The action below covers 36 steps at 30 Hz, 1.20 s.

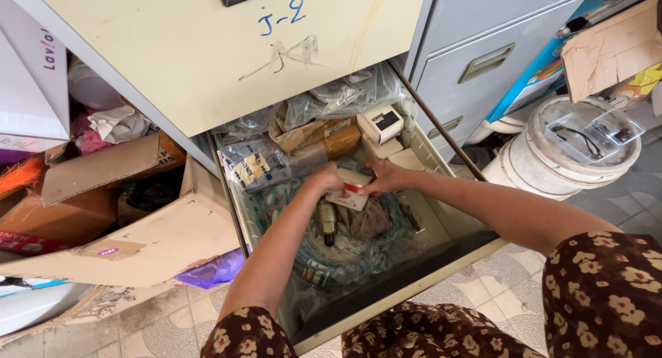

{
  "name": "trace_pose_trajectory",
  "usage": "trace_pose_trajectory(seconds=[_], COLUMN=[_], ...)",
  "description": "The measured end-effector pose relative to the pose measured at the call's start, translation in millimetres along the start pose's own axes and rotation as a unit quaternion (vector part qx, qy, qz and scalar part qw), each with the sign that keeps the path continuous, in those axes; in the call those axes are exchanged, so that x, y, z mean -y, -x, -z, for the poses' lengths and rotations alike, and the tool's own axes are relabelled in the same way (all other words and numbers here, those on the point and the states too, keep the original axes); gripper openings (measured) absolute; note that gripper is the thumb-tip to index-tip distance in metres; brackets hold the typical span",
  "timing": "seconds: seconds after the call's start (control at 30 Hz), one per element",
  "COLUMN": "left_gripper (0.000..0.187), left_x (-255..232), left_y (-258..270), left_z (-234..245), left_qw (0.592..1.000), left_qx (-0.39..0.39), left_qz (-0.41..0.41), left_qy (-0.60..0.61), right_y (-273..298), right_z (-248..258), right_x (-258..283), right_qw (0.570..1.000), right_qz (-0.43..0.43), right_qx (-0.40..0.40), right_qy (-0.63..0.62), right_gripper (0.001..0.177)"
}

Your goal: The person rummages through various items in a filing cabinet drawer, picks up small boxed parts and electrical components, cleans a part with a cloth, and then places items into a small tray while sorting through clutter in a garage area.

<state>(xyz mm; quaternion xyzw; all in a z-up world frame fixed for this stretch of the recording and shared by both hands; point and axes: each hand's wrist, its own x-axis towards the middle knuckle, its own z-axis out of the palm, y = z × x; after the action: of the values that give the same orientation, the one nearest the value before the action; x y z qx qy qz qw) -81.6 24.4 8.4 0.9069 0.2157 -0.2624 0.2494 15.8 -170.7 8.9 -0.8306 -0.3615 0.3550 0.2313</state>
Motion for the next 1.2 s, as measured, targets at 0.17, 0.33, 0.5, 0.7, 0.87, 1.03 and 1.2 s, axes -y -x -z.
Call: trace_pose_trajectory(seconds=[0.17, 0.33, 0.5, 0.7, 0.87, 1.03, 1.2], left_gripper=[0.089, 0.083, 0.091, 0.069, 0.051, 0.070, 0.089], left_x=[-13, 2, 5, -36, -61, -64, -65], left_y=[18, -12, -27, 17, 24, -10, -3], left_z=[5, -1, 8, 25, -2, -41, -50], left_qw=[0.996, 0.998, 0.963, 0.965, 0.953, 0.877, 0.856], left_qx=[0.013, 0.022, 0.017, -0.121, -0.147, 0.033, 0.120], left_qz=[0.028, 0.015, -0.042, -0.127, -0.169, -0.239, -0.234], left_qy=[0.078, 0.063, 0.265, 0.193, 0.205, 0.416, 0.445], right_y=[6, 25, 53, 105, 130, 121, 113], right_z=[-4, 3, 34, 80, 94, 82, 76], right_x=[9, 35, 74, 88, 73, 47, 32], right_qw=[0.999, 0.998, 0.991, 0.987, 0.966, 0.959, 0.934], right_qz=[-0.009, -0.028, -0.121, -0.107, -0.053, -0.040, 0.000], right_qx=[0.003, 0.023, 0.039, -0.078, -0.174, -0.217, -0.162], right_qy=[0.032, -0.055, 0.037, 0.095, 0.182, 0.180, 0.319], right_gripper=[0.096, 0.089, 0.087, 0.088, 0.080, 0.076, 0.076])
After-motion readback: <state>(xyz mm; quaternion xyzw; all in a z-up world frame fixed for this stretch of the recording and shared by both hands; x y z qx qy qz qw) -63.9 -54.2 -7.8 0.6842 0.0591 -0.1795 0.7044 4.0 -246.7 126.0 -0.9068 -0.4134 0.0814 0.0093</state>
